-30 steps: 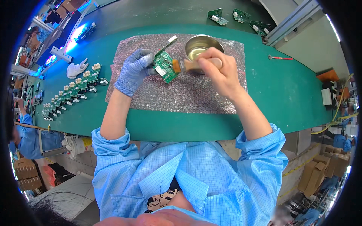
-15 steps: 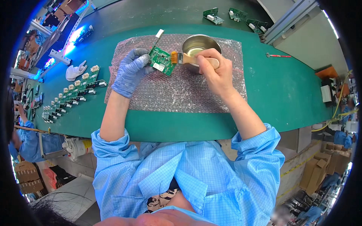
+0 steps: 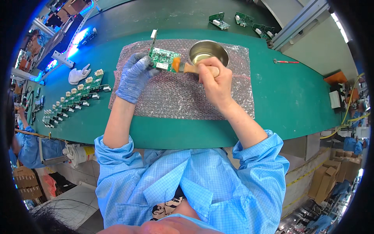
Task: Applying a liquid coating to printed circuit boards using a brush at an assembly workbench.
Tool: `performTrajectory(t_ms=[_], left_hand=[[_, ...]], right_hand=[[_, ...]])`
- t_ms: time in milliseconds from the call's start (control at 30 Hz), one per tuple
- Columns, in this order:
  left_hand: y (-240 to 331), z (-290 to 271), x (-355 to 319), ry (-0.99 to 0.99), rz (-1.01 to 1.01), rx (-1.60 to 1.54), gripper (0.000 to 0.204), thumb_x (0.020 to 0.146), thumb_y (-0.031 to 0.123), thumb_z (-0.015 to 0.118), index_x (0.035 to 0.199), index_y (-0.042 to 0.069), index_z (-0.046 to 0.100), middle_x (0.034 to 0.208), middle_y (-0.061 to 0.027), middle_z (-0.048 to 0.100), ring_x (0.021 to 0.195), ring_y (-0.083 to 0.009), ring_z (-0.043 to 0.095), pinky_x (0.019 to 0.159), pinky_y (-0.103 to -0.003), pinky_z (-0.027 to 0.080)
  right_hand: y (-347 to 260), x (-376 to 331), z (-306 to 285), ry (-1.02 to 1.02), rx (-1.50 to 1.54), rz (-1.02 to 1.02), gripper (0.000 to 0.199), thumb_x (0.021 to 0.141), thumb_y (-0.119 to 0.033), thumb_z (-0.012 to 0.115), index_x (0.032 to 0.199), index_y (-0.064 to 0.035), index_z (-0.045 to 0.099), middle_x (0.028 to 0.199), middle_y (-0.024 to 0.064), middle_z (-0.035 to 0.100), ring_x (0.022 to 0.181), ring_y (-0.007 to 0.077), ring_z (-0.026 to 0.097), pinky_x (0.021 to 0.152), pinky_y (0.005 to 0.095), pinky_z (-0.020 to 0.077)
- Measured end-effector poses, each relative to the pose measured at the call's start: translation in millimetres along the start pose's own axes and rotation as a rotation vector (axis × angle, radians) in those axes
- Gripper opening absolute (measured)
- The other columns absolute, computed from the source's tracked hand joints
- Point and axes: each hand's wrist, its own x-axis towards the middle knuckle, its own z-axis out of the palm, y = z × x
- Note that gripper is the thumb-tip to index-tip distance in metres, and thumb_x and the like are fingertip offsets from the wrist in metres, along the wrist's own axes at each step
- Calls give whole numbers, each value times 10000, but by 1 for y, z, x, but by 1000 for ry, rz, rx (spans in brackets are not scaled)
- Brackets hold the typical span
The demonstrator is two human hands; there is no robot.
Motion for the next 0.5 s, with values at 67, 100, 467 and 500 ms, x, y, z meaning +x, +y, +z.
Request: performTrajectory(t_ms=[67, 100, 467, 500], left_hand=[[0, -1, 0, -1, -8, -9, 163, 787, 94, 618, 908, 27, 534, 884, -88, 557, 790, -197, 611, 637, -272, 566], [0, -1, 1, 6, -8, -6, 161, 789, 91, 615, 911, 27, 533, 890, -90, 557, 791, -195, 612, 631, -268, 565], [21, -29, 51, 75, 619, 1256, 231, 789, 104, 620, 971, -1, 526, 958, -119, 548, 854, -215, 571, 659, -378, 535], [24, -37, 66, 171, 474, 759, 270, 763, 109, 659, 979, 1, 538, 928, -102, 551, 819, -193, 571, 655, -330, 522]], right_hand=[[-1, -4, 3, -66, -23, 16, 131, 849, -144, 533, 834, -30, 595, 548, -18, 508, 475, 29, 450, 415, 173, 338], [-2, -6, 3, -68, -22, 16, 131, 849, -144, 533, 834, -30, 595, 548, -18, 508, 475, 29, 450, 415, 173, 338], [14, 22, -63, 255, 56, -72, 168, 846, -134, 537, 896, 16, 595, 706, 27, 548, 529, 48, 444, 444, 178, 332], [22, 28, -73, 351, 110, -49, 176, 849, -133, 536, 906, 25, 589, 730, 30, 545, 538, 50, 433, 444, 180, 322]])
